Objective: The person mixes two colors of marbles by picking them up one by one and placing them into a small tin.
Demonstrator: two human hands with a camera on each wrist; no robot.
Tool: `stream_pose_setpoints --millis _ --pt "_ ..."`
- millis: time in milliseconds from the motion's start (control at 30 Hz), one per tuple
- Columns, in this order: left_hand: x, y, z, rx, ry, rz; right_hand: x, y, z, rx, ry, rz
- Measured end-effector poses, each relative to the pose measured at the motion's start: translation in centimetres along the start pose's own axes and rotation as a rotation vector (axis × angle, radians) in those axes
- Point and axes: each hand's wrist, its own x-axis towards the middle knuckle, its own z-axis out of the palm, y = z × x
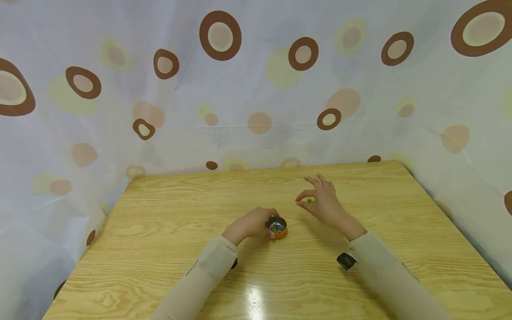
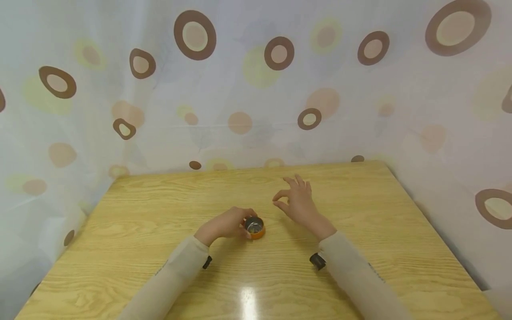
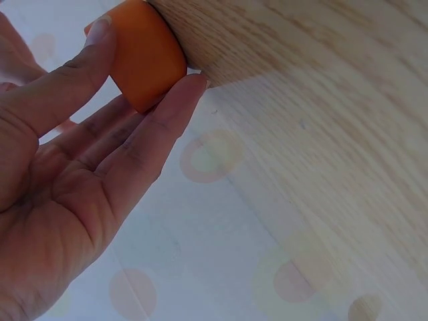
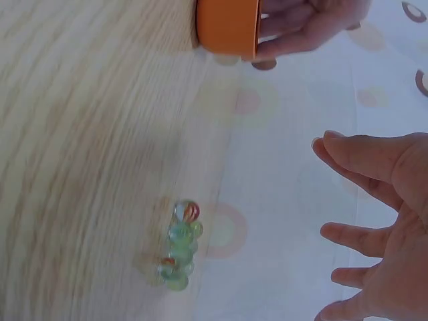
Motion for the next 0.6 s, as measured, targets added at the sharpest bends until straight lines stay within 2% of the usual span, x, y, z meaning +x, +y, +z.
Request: stream_pose_setpoints --millis 300,600 --pt "0.1 0.2 0.2 -0.009 -0.01 -0.002 -0.4 2.6 -1.2 -0.016 -0.017 0.092" --pt "-0.1 0.4 0.0 -0.015 0.001 -0.013 -1.0 4.5 -1.6 -0.1 -0.034 0.166"
